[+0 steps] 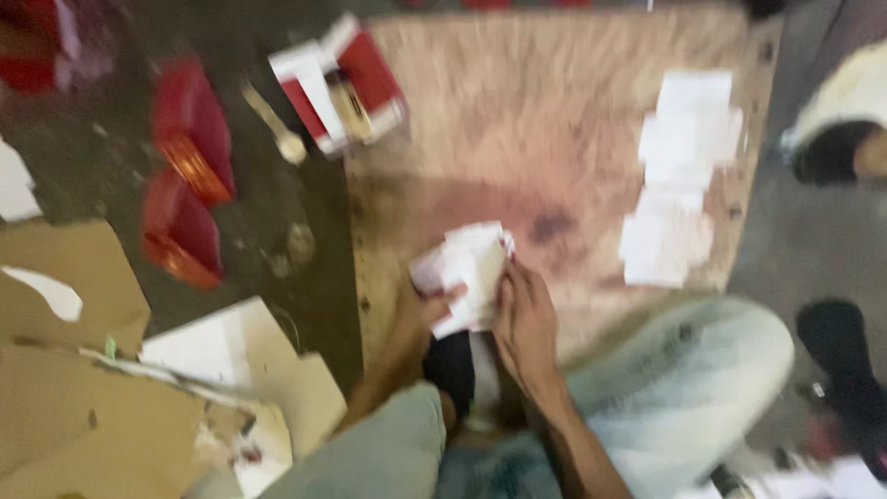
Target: The person sits on the floor and assembles small red paper boxes. They use a small round tool to rub the edges of the white paper inserts, then fold the red paper around them to form the final box shape.
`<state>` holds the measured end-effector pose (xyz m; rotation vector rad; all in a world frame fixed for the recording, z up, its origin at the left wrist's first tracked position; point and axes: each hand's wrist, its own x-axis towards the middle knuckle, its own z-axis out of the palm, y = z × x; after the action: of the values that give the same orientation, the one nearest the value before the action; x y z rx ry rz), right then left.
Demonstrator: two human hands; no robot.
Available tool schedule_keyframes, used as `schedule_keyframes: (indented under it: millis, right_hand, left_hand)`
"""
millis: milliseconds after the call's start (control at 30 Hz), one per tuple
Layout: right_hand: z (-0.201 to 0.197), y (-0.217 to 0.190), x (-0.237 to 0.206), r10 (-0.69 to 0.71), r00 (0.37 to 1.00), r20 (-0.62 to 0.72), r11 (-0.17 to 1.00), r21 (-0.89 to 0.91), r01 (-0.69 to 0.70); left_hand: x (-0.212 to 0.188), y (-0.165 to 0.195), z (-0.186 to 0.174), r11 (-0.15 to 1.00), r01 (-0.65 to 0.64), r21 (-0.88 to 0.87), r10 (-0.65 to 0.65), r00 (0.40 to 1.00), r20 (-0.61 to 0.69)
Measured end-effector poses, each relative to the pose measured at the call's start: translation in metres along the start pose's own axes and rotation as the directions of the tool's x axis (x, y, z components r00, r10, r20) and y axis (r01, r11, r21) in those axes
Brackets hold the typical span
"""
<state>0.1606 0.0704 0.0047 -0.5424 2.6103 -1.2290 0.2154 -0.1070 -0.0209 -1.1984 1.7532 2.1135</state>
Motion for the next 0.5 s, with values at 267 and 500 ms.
schedule_keyframes:
  millis: [267, 500]
  right_hand:
    - [-0.0005, -0.0007, 0.0021, 0.018, 0.998, 0.065, 0.999, 0.03, -0.02]
    - [0.0002, -0.0033, 0.0036, 0.123, 0.991, 0.042, 0.991, -0.051, -0.121]
  left_hand:
    - [0.0006, 0.0029, -0.0013, 1.0, -0.005, 0.008, 0.005, 1.0, 0.015]
    - [0.0011, 0.0004, -0.0029, 0.999, 0.007, -0.042, -0.008, 1.0, -0.012]
